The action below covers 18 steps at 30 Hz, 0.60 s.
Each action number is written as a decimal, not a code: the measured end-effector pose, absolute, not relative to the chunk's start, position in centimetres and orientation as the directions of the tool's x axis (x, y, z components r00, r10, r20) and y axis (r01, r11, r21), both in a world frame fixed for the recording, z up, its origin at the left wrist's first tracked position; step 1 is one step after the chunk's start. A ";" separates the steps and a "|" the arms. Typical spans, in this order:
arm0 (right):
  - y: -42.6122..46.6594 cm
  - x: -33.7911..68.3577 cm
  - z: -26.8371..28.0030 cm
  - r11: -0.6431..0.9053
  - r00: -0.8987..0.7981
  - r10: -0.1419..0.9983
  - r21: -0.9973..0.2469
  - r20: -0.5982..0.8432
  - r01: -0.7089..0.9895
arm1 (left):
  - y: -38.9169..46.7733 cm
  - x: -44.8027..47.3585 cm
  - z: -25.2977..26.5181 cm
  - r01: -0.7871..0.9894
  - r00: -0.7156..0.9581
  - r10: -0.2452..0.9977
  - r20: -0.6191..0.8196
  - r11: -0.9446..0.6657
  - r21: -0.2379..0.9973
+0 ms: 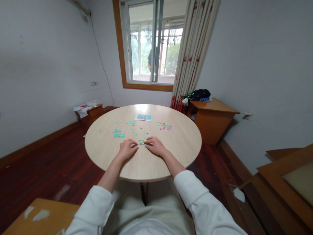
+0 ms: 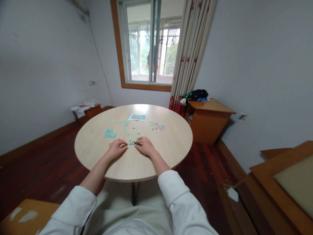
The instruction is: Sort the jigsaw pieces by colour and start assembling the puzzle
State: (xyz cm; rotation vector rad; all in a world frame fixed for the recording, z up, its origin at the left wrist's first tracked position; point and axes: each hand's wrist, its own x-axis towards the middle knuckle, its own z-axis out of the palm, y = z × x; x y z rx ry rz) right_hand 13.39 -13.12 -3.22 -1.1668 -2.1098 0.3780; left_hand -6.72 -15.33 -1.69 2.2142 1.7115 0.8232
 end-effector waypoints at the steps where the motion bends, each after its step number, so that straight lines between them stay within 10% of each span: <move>1: -13.1 13.4 -3.2 0.554 -0.359 0.830 -0.545 0.427 0.630 | -15.3 -6.7 -1.7 0.817 0.164 0.943 0.291 -0.295 0.496; 18: -12.9 13.4 -3.5 0.559 -0.362 0.826 -0.544 0.433 0.625 | -15.7 -6.5 -1.2 0.835 0.160 0.950 0.267 -0.275 0.476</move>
